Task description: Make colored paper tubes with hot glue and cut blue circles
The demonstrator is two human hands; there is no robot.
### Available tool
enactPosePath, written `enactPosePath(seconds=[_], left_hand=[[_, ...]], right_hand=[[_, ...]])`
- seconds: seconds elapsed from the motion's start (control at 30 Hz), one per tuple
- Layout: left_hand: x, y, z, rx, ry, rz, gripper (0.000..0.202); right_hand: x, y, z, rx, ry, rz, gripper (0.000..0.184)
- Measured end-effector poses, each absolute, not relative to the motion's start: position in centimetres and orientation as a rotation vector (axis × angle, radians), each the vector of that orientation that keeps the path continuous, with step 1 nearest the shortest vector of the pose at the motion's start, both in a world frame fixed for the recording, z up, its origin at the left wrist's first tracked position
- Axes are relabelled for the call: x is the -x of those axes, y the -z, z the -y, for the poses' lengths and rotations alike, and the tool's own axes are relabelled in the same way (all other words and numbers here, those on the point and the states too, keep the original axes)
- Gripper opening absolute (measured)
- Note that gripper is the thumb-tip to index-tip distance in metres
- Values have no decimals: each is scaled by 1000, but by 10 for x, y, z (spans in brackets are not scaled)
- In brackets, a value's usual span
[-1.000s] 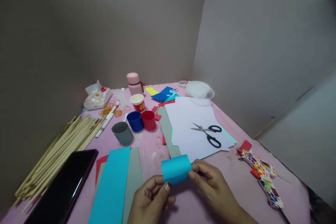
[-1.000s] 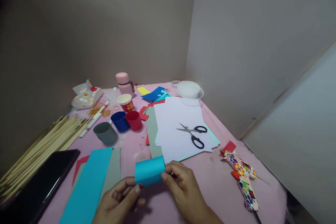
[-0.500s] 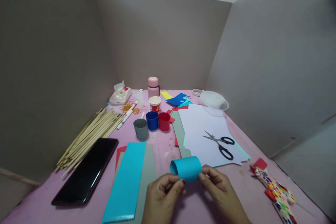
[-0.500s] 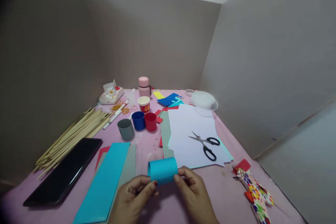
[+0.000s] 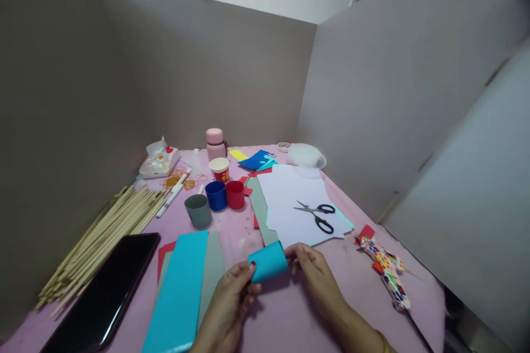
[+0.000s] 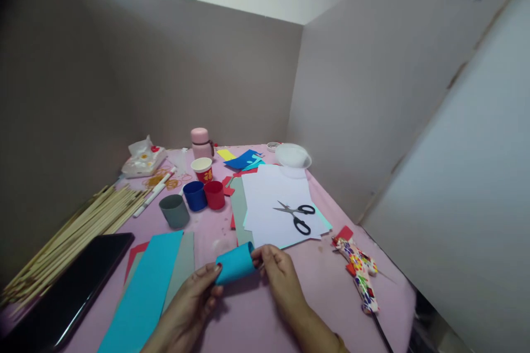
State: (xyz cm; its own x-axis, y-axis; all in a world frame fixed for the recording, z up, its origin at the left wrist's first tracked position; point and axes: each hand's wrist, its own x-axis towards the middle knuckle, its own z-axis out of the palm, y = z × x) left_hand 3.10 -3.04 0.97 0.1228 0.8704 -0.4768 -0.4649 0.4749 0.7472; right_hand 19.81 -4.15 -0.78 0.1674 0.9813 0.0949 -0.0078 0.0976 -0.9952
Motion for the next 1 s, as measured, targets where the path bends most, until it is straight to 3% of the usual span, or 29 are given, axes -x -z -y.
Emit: enactPosePath(seconds=[0.17, 0.3, 0.4, 0.53, 1.0], left_hand=[[-23, -11, 22, -307, -935, -975, 22], [-24, -6, 22, -330, -979, -980, 16], [-30, -2, 26, -434, -1059, -992, 13], [-39, 0, 34, -666, -1062, -964, 30], [-41, -3, 43, -917, -937, -1040, 42]], right_hand=[[-202, 5, 47, 1214, -876, 968, 37], [-201, -1, 55, 1180, -816, 989, 35], [-196, -5, 61, 1141, -786, 1088, 24], [-191, -3, 65, 1124, -861, 1146, 26], [-207, 20, 57, 1156, -1175, 924, 33]])
